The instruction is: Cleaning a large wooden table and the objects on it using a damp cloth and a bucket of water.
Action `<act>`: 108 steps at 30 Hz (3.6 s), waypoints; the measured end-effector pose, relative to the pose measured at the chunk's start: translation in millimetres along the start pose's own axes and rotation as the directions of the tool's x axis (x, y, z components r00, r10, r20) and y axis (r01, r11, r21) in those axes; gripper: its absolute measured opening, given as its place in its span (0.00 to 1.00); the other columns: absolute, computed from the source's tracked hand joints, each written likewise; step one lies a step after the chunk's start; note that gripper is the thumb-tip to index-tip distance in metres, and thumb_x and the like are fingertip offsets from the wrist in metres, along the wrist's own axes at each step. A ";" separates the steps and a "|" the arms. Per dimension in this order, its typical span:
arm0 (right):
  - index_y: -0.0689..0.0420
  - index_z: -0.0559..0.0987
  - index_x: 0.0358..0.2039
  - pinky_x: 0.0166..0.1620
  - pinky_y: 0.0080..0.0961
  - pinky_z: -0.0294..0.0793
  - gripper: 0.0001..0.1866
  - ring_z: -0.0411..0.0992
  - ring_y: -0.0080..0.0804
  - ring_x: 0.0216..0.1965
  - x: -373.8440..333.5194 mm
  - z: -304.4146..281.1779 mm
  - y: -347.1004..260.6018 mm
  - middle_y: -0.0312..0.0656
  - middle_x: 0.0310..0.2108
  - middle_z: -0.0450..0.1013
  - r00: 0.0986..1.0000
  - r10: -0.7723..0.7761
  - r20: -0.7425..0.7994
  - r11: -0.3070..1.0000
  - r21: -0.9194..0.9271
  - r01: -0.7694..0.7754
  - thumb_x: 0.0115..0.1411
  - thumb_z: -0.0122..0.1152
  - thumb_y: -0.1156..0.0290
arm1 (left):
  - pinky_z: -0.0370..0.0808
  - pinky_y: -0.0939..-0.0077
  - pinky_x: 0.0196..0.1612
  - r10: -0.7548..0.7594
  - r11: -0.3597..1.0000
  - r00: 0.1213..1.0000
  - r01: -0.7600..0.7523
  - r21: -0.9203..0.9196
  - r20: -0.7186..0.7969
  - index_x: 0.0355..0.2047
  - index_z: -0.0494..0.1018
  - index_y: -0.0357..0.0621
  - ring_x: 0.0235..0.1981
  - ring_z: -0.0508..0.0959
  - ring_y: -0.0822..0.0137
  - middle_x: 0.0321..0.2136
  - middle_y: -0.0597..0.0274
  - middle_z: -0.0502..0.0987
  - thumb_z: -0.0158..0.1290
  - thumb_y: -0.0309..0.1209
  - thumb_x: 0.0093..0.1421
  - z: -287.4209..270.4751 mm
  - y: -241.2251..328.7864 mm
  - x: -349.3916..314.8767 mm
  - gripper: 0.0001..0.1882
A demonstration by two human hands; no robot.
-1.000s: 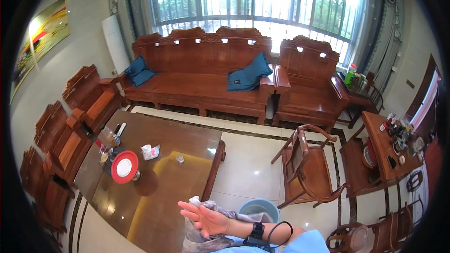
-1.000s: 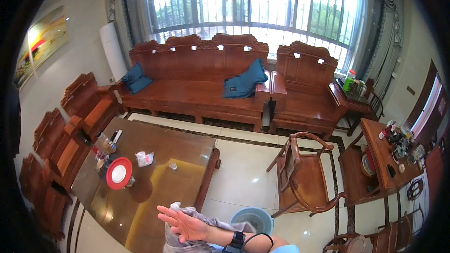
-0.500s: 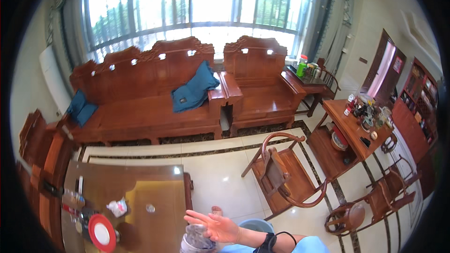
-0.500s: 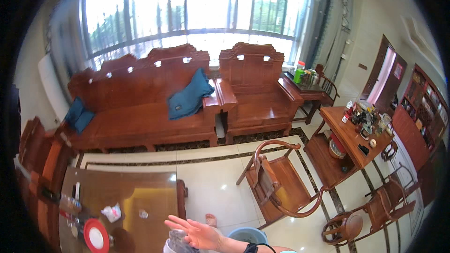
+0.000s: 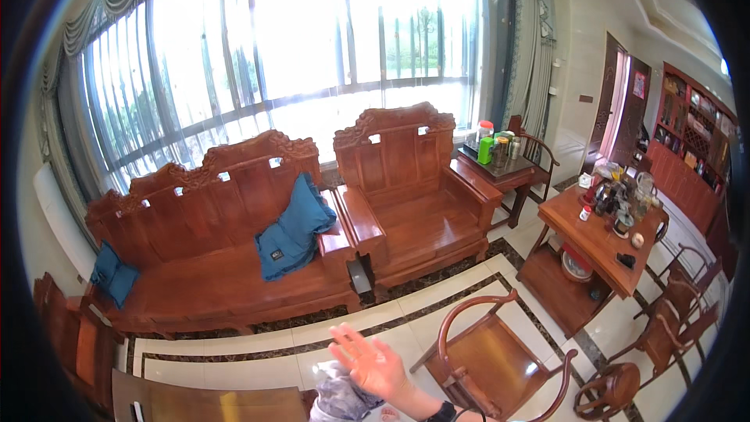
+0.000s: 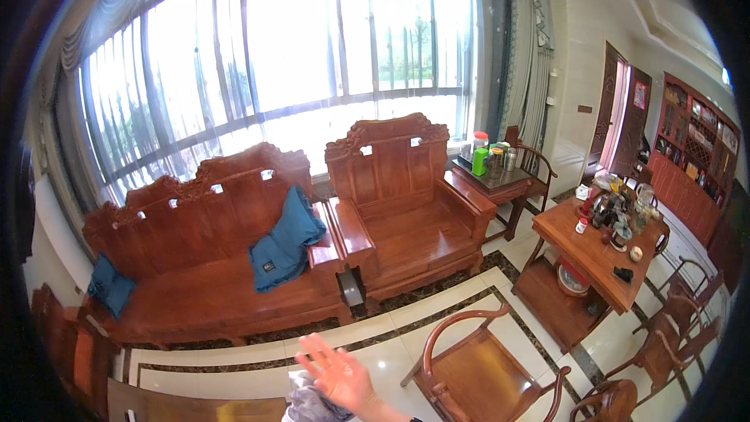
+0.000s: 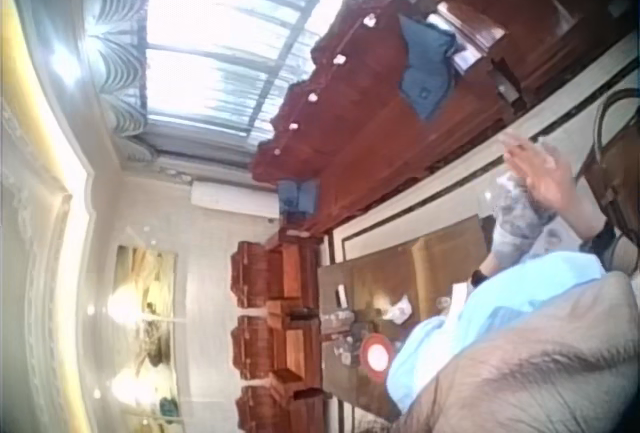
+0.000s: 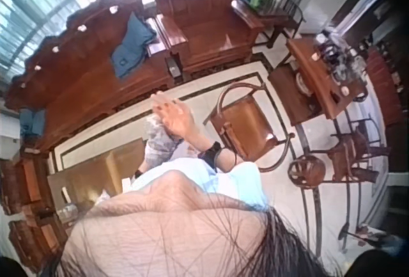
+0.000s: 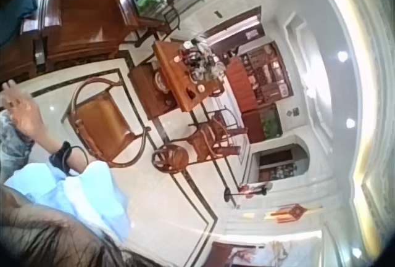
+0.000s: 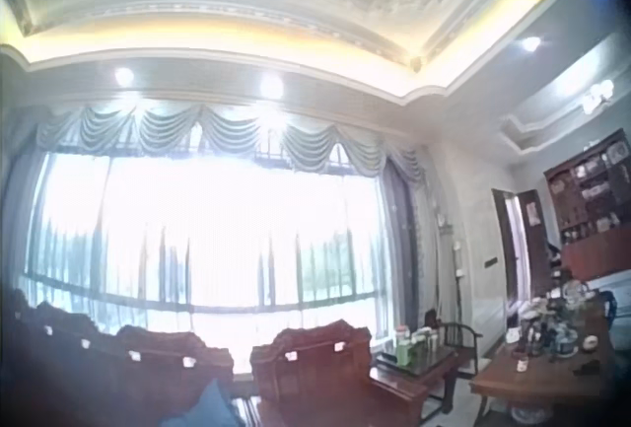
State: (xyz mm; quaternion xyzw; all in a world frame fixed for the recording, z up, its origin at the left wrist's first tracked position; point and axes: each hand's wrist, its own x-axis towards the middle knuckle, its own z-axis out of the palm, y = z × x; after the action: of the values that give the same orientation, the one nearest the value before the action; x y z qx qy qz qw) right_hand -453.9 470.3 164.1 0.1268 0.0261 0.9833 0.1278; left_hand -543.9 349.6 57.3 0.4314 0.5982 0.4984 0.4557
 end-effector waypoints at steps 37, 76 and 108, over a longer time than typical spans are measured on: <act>0.52 0.60 0.64 0.56 0.44 0.71 0.37 0.65 0.36 0.57 107.4 -160.7 -529.0 0.42 0.62 0.59 0.338 -0.758 -0.558 0.609 -0.419 0.674 0.65 0.54 0.42 | 0.66 0.56 0.54 0.368 0.445 0.541 -0.817 0.367 0.756 0.38 0.79 0.44 0.49 0.74 0.53 0.42 0.56 0.79 0.64 0.44 0.54 48.9 148.1 768.6 0.18; 0.52 0.71 0.46 0.50 0.30 0.75 0.17 0.71 0.25 0.39 -11.2 -15.5 -1254.7 0.35 0.40 0.70 0.456 -0.848 -0.269 0.526 -0.526 0.669 0.70 0.50 0.51 | 0.62 0.56 0.64 0.221 0.696 0.940 -0.338 0.633 0.258 0.66 0.56 0.40 0.64 0.62 0.48 0.61 0.46 0.65 0.68 0.39 0.48 435.5 96.3 1331.5 0.48; 0.64 0.68 0.57 0.60 0.30 0.67 0.19 0.69 0.35 0.54 168.6 -64.4 -1586.6 0.45 0.53 0.71 0.566 -0.754 0.334 -0.645 -0.540 -0.541 0.67 0.50 0.74 | 0.70 0.56 0.59 0.190 0.584 0.973 -0.220 0.781 0.132 0.63 0.57 0.41 0.57 0.67 0.44 0.57 0.44 0.62 0.71 0.32 0.39 495.7 216.3 1558.3 0.51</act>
State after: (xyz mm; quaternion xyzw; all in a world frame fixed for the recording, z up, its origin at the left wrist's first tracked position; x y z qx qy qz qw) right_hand -239.6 2045.1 9.7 -0.4616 -0.7613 0.2239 0.3966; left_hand -378.1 1990.8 48.1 0.6622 0.6948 0.2247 0.1681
